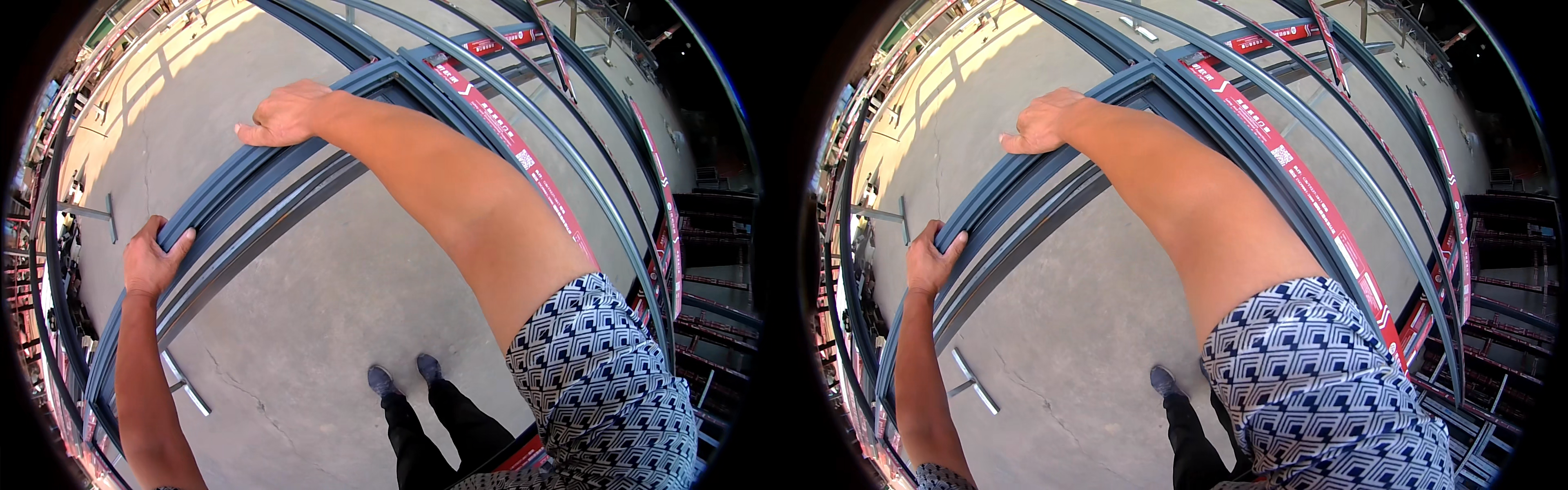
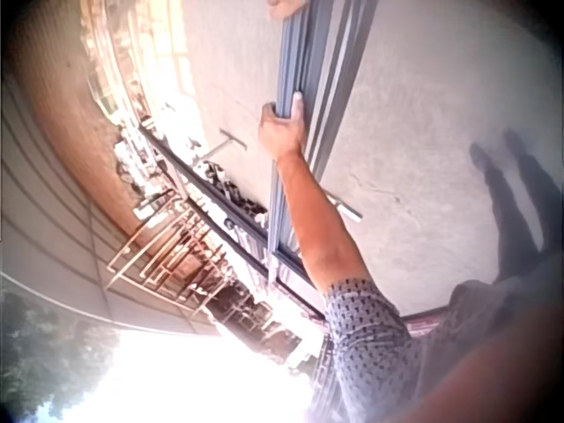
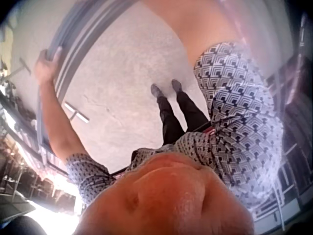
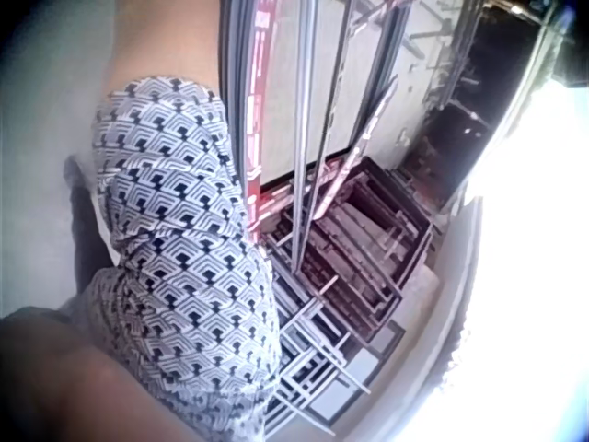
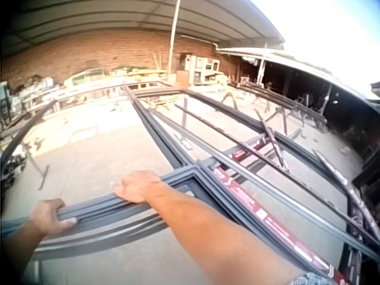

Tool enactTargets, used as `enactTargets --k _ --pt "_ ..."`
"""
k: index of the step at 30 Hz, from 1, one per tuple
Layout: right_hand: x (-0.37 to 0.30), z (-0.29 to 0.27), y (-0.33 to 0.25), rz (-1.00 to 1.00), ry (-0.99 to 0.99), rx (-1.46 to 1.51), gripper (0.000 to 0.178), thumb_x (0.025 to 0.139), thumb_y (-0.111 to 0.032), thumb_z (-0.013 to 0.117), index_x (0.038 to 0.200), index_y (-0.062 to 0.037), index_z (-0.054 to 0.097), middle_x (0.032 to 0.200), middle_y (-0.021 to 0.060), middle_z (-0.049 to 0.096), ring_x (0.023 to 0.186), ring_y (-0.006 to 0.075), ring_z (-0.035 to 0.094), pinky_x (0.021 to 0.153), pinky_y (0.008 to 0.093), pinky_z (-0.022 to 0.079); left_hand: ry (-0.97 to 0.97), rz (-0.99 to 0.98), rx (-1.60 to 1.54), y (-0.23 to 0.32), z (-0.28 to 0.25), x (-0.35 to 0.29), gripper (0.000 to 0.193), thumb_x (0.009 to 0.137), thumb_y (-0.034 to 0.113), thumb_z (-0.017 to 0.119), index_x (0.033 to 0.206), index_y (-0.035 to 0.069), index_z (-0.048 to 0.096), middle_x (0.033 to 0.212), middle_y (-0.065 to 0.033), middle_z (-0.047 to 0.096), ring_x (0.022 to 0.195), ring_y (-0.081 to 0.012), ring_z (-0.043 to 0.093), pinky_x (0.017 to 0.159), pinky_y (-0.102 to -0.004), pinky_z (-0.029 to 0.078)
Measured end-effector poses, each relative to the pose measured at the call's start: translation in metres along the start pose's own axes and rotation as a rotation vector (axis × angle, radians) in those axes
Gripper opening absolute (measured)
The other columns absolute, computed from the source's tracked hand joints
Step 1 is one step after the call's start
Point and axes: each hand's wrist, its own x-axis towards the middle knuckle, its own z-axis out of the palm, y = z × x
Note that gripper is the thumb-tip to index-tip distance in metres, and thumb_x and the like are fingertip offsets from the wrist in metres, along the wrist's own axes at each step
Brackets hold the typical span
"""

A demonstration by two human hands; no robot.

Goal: The person sits on the floor in a workshop and uses a chop saw to cut several long metal profiles. After cutting, the person stands and carries the cut pieces to a nearby assembly jig, placing them into the frame structure.

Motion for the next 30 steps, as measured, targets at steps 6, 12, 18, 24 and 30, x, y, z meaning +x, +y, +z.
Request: enactTargets --k 6,12,18,24,30 --pt "0.008 0.002 0.005 -0.006 -0.011 0.041 0.078 0.098 -0.073 0.031 0.120 -0.0138 0.076 0.123 0.0145 0.072 0.118 0.0323 0.065 0.103 0.0473 0.049 -0.061 0.019 -0.035 -0.007 0.000 0.004 0.059 0.086 0.060 0.073 0.098 0.003 0.061 0.077 -0.0208 0.064 0.075 -0.0393 0.064 0.074 -0.0452 0.052" --pt "0.007 0.003 0.003 0.031 0.004 0.040 0.077 0.096 -0.076 0.035 0.119 -0.0150 0.077 0.124 0.0137 0.072 0.120 0.0320 0.064 0.104 0.0465 0.049 -0.256 -0.054 -0.193 -0.019 -0.005 0.016 0.062 0.100 0.064 0.054 0.100 0.003 0.054 0.087 -0.0196 0.057 0.084 -0.0297 0.054 0.085 -0.0382 0.047" --pt "0.001 0.003 -0.002 0.023 0.073 0.018 0.073 0.096 -0.072 0.038 0.100 -0.0126 0.080 0.106 0.0133 0.075 0.104 0.0319 0.069 0.091 0.0473 0.053 -0.269 -0.007 -0.290 -0.026 -0.003 0.019 0.063 0.102 0.064 0.050 0.098 0.002 0.056 0.083 -0.0131 0.053 0.084 -0.0225 0.048 0.086 -0.0343 0.044" --pt "0.003 0.013 0.003 0.025 0.179 0.011 0.069 0.096 -0.073 0.040 0.098 -0.0159 0.080 0.096 0.0123 0.076 0.099 0.0318 0.071 0.090 0.0452 0.055 -0.330 -0.083 -0.532 -0.029 0.000 0.029 0.065 0.103 0.064 0.051 0.091 0.001 0.059 0.085 0.0007 0.050 0.087 -0.0126 0.043 0.085 -0.0281 0.042" --pt "0.000 0.013 -0.001 0.025 0.204 -0.002 0.069 0.096 -0.072 0.040 0.094 -0.0161 0.080 0.091 0.0119 0.076 0.095 0.0315 0.071 0.087 0.0446 0.056 -0.348 -0.102 -0.503 -0.031 -0.001 0.031 0.066 0.106 0.061 0.047 0.093 -0.002 0.062 0.087 -0.0001 0.055 0.088 -0.0131 0.046 0.090 -0.0273 0.042"
